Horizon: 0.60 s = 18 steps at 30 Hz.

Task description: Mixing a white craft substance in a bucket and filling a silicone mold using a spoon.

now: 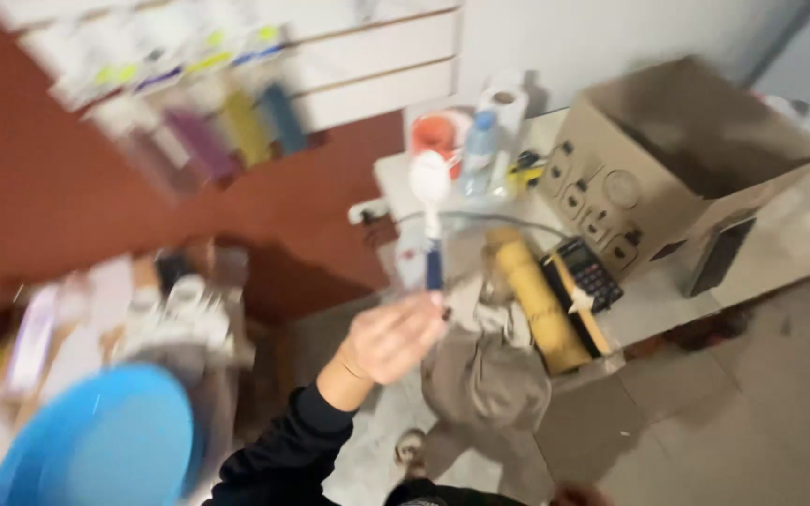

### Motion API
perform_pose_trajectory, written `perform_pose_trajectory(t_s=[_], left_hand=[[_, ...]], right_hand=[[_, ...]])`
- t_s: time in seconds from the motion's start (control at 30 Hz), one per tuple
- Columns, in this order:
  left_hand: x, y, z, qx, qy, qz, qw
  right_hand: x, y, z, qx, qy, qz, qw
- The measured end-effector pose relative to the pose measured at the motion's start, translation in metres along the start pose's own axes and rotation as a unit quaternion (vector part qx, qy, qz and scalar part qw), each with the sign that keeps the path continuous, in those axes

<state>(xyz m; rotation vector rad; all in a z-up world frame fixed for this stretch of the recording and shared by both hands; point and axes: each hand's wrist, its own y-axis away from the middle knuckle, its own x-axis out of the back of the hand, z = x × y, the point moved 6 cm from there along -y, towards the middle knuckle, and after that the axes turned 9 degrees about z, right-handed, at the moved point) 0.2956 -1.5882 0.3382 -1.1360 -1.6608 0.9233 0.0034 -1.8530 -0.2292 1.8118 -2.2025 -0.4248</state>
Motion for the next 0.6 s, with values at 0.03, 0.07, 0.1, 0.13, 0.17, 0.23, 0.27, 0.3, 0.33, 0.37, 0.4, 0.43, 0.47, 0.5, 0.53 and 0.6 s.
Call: perform_pose_trajectory(t_s=[0.03,0.07,0.1,0.13,0.17,0.23,0.27,0.3,0.33,0.37,0.4,0.43,0.47,0.5,0.53,0.6], left_hand=[[0.013,-0.003,0.031,-0.003,-0.005,-0.009,1.0],[0.025,-0.006,0.062,-0.006,-0.009,-0.018,1.0],[0.037,-0.004,0.095,0.009,-0.028,-0.026,0.999],[0.048,-0.004,0.128,0.023,-0.03,-0.04,0.998],[0.058,-0.005,0.151,0.029,-0.035,-0.05,0.998],[0.083,-0.009,0.197,0.041,-0.059,-0.07,0.995],[0.095,-0.009,0.217,0.048,-0.062,-0.087,0.993],[0.107,-0.008,0.236,0.056,-0.088,-0.089,0.991],[0.118,-0.005,0.254,0.072,-0.098,-0.109,0.987],[0.131,-0.001,0.274,0.091,-0.105,-0.133,0.981],[0.146,0.004,0.291,0.101,-0.128,-0.138,0.977],[0.163,0.011,0.303,0.13,-0.134,-0.15,0.971],[0.18,0.018,0.315,0.159,-0.141,-0.16,0.964],[0.197,0.026,0.333,0.167,-0.161,-0.162,0.959],[0.217,0.036,0.346,0.224,-0.163,-0.142,0.95],[0.261,0.056,0.367,0.28,-0.184,-0.122,0.934]], right_hand=[[0.013,-0.012,-0.038,0.006,0.019,-0.033,0.999],[0.017,-0.02,-0.076,0.012,0.038,-0.067,0.997],[-0.007,-0.014,-0.153,0.004,0.048,-0.088,0.995],[-0.036,0.016,-0.246,0.1,0.063,-0.101,0.988],[-0.066,0.063,-0.342,0.206,0.074,-0.113,0.969],[-0.113,0.089,-0.389,0.213,0.015,-0.166,0.963],[-0.14,0.103,-0.413,0.213,-0.051,-0.199,0.955],[-0.161,0.113,-0.418,0.212,-0.041,-0.223,0.95],[-0.184,0.123,-0.422,0.188,-0.092,-0.255,0.944],[-0.21,0.136,-0.422,0.157,-0.145,-0.283,0.935],[-0.229,0.145,-0.41,0.149,-0.138,-0.306,0.93],[-0.249,0.151,-0.401,0.145,-0.143,-0.318,0.926],[-0.27,0.157,-0.391,0.14,-0.147,-0.329,0.922],[-0.287,0.163,-0.379,0.135,-0.14,-0.348,0.917],[-0.304,0.168,-0.368,0.16,-0.103,-0.354,0.916],[-0.349,0.178,-0.351,0.187,-0.065,-0.377,0.905]])
